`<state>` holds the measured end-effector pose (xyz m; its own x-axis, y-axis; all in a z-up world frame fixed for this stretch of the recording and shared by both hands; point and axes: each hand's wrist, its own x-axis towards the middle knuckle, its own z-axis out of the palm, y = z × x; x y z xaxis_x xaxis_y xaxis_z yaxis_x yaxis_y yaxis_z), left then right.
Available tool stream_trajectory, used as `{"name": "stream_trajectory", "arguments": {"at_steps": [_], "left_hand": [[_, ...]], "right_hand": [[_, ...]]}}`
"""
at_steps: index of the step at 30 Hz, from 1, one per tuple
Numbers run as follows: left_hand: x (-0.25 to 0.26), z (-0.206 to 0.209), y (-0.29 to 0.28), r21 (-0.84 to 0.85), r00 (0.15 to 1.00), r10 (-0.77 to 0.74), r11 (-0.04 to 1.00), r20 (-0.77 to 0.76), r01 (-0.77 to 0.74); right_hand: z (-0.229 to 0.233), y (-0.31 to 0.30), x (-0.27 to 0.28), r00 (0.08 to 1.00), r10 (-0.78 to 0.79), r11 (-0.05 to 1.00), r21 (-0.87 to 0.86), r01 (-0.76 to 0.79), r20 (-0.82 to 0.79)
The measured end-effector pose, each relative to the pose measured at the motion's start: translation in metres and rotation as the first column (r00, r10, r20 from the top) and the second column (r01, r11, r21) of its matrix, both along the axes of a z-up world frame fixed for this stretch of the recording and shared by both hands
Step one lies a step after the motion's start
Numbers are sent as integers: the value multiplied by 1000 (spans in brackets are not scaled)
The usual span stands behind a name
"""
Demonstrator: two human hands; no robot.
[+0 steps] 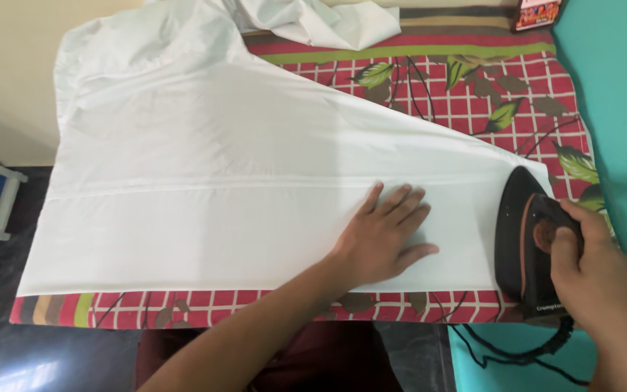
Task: The person irons a white shirt laid out on a table. They smooth the fabric with their hands and use an electric iron to press the shirt, moving the iron back and forth across the surface.
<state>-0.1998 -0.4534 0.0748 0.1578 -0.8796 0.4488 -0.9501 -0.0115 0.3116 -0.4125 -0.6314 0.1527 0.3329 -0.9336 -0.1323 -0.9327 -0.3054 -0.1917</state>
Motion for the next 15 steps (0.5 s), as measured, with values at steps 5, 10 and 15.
{"name": "stream_trajectory", "arguments": {"at_steps": [5,10,15], "left_hand": [[4,-9,-58,16,999,-21,1000,44,21],[16,-15,-116,-39,992,19,999,122,-14],[17,-7,-134,107,990,54,992,132,-69]], "right_hand": [[7,2,5,999,43,998,-40,-43,18],[11,5,8,1000,13,1000,-11,-12,16],[9,5,6,996,50,998,-50,-47,68]]}}
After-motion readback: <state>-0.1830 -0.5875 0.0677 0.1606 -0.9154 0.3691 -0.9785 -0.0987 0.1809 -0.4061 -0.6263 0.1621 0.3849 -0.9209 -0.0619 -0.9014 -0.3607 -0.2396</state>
